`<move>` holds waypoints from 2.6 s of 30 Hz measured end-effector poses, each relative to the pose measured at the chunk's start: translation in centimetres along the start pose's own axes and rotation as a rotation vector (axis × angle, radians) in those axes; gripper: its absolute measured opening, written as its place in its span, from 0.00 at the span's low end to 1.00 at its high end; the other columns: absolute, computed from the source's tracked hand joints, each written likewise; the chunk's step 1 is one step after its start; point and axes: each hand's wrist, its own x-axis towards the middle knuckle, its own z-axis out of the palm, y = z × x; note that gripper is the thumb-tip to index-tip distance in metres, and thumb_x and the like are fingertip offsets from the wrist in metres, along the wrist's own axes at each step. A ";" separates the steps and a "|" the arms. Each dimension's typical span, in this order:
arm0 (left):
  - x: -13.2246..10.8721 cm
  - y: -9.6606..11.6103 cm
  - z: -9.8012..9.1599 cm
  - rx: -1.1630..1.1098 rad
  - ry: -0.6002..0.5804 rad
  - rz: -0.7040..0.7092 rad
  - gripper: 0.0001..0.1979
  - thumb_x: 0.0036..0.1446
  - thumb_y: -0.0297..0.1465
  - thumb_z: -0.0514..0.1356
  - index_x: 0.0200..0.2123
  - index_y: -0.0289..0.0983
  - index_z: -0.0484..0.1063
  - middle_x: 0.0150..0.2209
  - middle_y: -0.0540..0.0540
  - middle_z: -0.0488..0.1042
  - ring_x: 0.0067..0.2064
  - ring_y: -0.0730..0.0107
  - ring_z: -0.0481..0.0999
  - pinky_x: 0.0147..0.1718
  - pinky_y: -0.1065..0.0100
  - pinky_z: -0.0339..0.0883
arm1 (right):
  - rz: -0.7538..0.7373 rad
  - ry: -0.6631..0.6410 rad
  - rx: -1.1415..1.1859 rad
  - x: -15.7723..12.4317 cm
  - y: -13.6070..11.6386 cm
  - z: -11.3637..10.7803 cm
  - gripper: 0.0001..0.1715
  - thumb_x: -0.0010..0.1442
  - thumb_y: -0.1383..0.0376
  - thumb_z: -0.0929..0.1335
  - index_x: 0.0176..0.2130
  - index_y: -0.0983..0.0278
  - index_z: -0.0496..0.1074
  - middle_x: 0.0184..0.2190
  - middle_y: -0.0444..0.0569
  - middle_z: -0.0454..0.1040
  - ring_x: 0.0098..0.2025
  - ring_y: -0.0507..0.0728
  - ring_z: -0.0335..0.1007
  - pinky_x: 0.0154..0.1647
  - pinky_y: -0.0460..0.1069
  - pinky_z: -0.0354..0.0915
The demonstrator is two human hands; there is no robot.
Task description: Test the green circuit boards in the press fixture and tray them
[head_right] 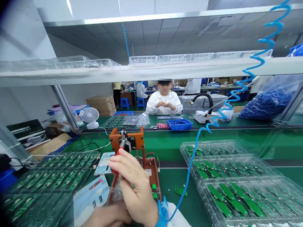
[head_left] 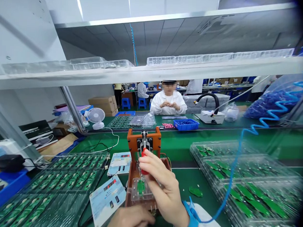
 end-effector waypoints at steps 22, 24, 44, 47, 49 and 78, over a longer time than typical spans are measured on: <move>1.3 -9.2 -12.9 0.589 -0.505 -0.724 0.62 0.46 0.58 0.70 0.75 0.41 0.45 0.75 0.34 0.31 0.74 0.34 0.27 0.69 0.37 0.35 | -0.032 -0.008 -0.063 -0.4 0.4 0.2 0.34 0.69 0.77 0.62 0.66 0.47 0.67 0.63 0.42 0.70 0.70 0.61 0.60 0.69 0.61 0.65; 1.4 -8.9 -12.6 0.602 -0.532 -0.733 0.63 0.44 0.59 0.70 0.75 0.40 0.46 0.75 0.33 0.31 0.74 0.33 0.28 0.69 0.36 0.35 | -0.037 -0.008 -0.066 -0.5 0.4 0.2 0.35 0.69 0.77 0.62 0.66 0.47 0.66 0.63 0.42 0.70 0.70 0.61 0.60 0.69 0.62 0.65; 2.1 -8.3 -12.7 0.649 -0.616 -0.776 0.63 0.46 0.58 0.69 0.75 0.41 0.41 0.75 0.39 0.26 0.74 0.36 0.24 0.69 0.36 0.31 | -0.087 0.018 -0.127 -0.7 0.3 0.4 0.34 0.69 0.79 0.62 0.66 0.50 0.66 0.64 0.39 0.69 0.70 0.57 0.59 0.71 0.55 0.62; 1.5 -8.2 -13.4 0.642 -0.590 -0.783 0.64 0.46 0.57 0.70 0.75 0.40 0.41 0.75 0.38 0.28 0.74 0.35 0.25 0.70 0.36 0.32 | -0.094 0.017 -0.127 -0.7 0.4 0.4 0.35 0.69 0.79 0.63 0.66 0.50 0.66 0.64 0.40 0.69 0.70 0.57 0.59 0.71 0.56 0.62; 1.2 -8.3 -13.6 0.625 -0.605 -0.793 0.64 0.43 0.57 0.72 0.75 0.40 0.45 0.75 0.38 0.30 0.74 0.33 0.27 0.69 0.36 0.32 | -0.102 0.023 -0.130 -0.7 0.5 0.3 0.35 0.69 0.79 0.63 0.66 0.50 0.66 0.64 0.40 0.69 0.70 0.57 0.59 0.71 0.55 0.62; -2.9 -5.2 -12.0 0.535 -0.217 -0.738 0.52 0.57 0.49 0.67 0.75 0.39 0.44 0.76 0.39 0.36 0.76 0.46 0.35 0.72 0.46 0.38 | -0.074 0.031 -0.137 -1.0 0.3 0.2 0.28 0.68 0.76 0.66 0.62 0.55 0.71 0.63 0.45 0.69 0.68 0.59 0.63 0.70 0.54 0.62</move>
